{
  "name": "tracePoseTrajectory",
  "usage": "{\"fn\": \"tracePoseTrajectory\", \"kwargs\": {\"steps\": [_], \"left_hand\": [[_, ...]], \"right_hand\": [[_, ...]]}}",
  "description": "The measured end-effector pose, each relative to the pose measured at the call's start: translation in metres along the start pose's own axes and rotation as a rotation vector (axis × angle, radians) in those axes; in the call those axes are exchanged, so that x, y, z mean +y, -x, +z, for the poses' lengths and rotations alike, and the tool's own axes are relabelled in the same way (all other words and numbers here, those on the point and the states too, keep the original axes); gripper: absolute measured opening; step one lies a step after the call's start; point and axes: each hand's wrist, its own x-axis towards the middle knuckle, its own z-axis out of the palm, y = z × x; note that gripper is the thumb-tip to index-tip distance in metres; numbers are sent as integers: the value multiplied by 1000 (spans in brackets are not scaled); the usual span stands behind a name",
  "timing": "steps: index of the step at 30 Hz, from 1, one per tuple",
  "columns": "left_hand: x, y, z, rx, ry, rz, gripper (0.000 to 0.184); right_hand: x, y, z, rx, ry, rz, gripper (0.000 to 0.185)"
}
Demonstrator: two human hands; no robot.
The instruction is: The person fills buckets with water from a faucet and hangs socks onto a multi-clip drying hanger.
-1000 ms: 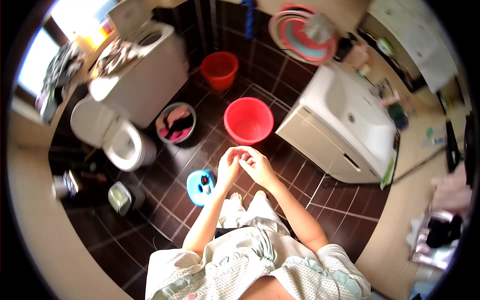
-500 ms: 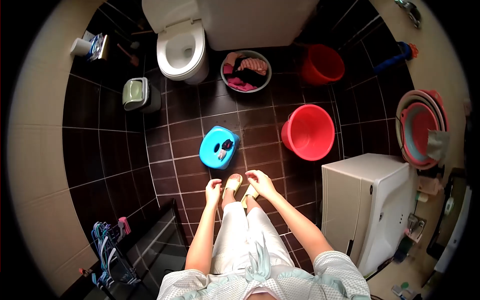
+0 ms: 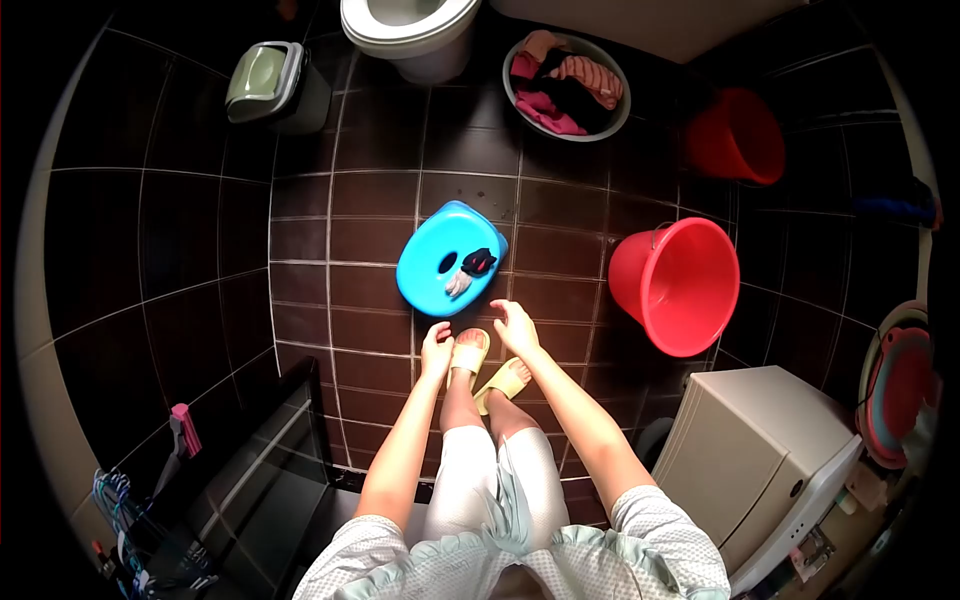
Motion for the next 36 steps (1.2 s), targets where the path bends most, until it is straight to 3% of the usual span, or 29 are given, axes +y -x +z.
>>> {"fn": "tracePoseTrajectory", "kwargs": {"steps": [8, 12, 15, 17, 21, 22, 23, 25, 29, 31, 33, 36], "left_hand": [[38, -123, 41, -76, 264, -82, 44], [31, -163, 48, -155, 266, -29, 46], [42, -154, 44, -155, 239, 11, 46], [35, -153, 35, -114, 376, 158, 47], [78, -103, 24, -122, 347, 182, 47], [87, -91, 24, -141, 319, 211, 49], [98, -80, 25, -180, 405, 97, 50], [126, -53, 25, -221, 400, -18, 50], [176, 9, 23, -412, 451, 9, 39], [207, 48, 26, -360, 434, 45, 21], [239, 89, 31, -321, 463, 60, 13], [264, 130, 47, -257, 493, 113, 13]], "right_hand": [[45, -108, 42, 181, 315, -240, 55], [53, -130, 47, 112, 349, -230, 56], [64, -136, 49, 141, 258, -219, 50], [67, -130, 49, 206, 67, -167, 44], [52, -108, 42, 174, -438, 53, 37], [45, -98, 34, 45, -615, 133, 38], [36, -83, 28, -30, -819, 143, 35], [-5, -51, 2, -87, -912, 206, 32], [-67, 6, -41, -86, -1095, 203, 33], [-89, 29, -55, 93, -1017, 73, 31], [-114, 52, -88, 282, -604, -47, 33], [-160, 87, -130, 488, -593, -55, 38]]}}
